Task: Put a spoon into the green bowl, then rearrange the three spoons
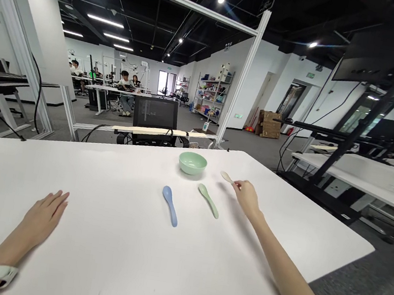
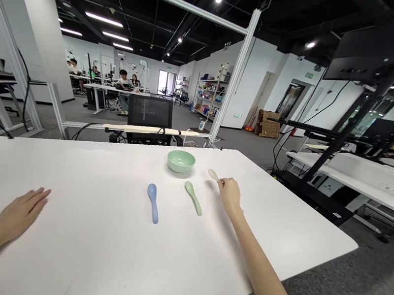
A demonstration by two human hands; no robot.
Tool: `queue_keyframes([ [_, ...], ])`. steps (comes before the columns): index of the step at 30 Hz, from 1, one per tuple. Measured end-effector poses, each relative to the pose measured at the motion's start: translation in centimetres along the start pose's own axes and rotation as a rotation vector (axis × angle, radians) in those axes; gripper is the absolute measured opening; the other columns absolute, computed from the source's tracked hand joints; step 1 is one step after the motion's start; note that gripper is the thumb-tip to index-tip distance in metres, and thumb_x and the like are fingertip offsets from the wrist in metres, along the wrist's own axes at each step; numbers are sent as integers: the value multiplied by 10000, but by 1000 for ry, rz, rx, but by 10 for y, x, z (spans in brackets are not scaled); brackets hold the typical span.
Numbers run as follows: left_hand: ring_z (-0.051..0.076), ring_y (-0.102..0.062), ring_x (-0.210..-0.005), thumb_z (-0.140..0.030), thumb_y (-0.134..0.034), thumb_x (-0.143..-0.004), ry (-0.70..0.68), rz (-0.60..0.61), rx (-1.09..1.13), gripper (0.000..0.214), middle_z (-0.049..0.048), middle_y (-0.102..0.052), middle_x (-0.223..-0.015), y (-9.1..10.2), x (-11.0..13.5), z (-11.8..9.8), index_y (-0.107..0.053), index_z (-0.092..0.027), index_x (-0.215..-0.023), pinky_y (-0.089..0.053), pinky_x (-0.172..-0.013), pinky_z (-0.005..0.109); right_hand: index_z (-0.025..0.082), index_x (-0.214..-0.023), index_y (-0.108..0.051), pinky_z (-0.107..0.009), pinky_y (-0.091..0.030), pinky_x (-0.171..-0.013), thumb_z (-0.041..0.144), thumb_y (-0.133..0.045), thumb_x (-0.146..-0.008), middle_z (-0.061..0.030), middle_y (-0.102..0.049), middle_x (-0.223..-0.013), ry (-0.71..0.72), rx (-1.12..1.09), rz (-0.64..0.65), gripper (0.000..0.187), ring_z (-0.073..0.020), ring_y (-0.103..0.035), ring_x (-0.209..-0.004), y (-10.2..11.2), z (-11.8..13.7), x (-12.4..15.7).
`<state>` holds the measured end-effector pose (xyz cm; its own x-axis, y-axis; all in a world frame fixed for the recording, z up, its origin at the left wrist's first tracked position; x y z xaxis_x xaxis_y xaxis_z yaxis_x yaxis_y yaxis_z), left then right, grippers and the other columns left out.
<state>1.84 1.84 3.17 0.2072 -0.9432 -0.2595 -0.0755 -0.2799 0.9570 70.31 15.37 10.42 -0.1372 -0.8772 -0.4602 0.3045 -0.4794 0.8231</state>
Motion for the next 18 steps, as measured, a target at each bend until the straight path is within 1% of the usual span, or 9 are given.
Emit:
queue_keyframes([
  [2,370,-495,-1558,-410,-200,-986,2,-11,-1,756,231,-579,-1628,1,0,1,-595,-9,-1492,-378,-1299,531,137,-1057,-858,-379,-526,-813,399,-453,-1090,-224,-800,-1050,85,4,-4,483,-333,-743,-946,5,30,-15],
  [4,366,-524,-1536,-410,-222,-985,-4,-22,1,736,226,-602,-1608,2,-2,2,-617,-31,-1477,-408,-1280,537,145,-1076,-864,-373,-526,-851,345,-475,-1085,-216,-801,-1065,167,26,7,438,-331,-737,-994,5,63,-30],
  [7,374,-546,-1518,-428,-230,-981,-13,-16,0,737,221,-621,-1592,1,-4,3,-646,-53,-1461,-437,-1260,545,170,-1068,-875,-371,-535,-892,306,-548,-1059,-210,-811,-1089,241,97,71,354,-335,-735,-1051,-7,108,-53],
  [9,367,-548,-1518,-440,-217,-978,-15,-16,-4,754,215,-626,-1589,1,-4,3,-650,-58,-1463,-437,-1262,531,160,-1064,-873,-382,-538,-924,263,-566,-1049,-223,-811,-1122,248,155,127,325,-344,-737,-1091,-18,132,-65],
  [11,357,-567,-1501,-440,-223,-975,-15,-33,-5,747,207,-645,-1571,0,-4,3,-661,-74,-1456,-448,-1253,523,138,-1065,-868,-395,-538,-945,230,-579,-1040,-245,-809,-1136,240,195,169,305,-357,-739,-1123,-28,149,-76],
  [13,353,-595,-1471,-432,-256,-969,-20,-57,-2,715,200,-671,-1543,1,-3,3,-685,-100,-1434,-474,-1229,525,125,-1067,-863,-399,-542,-948,224,-615,-1023,-257,-812,-1106,230,211,193,271,-365,-742,-1133,-37,160,-83],
  [18,350,-626,-1431,-419,-291,-957,-42,-96,0,679,195,-703,-1504,2,-2,3,-719,-124,-1394,-507,-1190,533,91,-1036,-851,-388,-541,-920,211,-673,-989,-276,-813,-1058,203,226,235,220,-368,-751,-1115,-54,170,-91],
])
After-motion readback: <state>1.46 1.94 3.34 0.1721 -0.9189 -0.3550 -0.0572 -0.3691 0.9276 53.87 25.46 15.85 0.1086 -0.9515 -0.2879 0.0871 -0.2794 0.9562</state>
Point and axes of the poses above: each hand's wrist, its own x-axis away from the middle knuckle, its own y-axis out of the back of the hand, z = x × y, the point moved 3 cm from there along -x, towards the middle knuckle
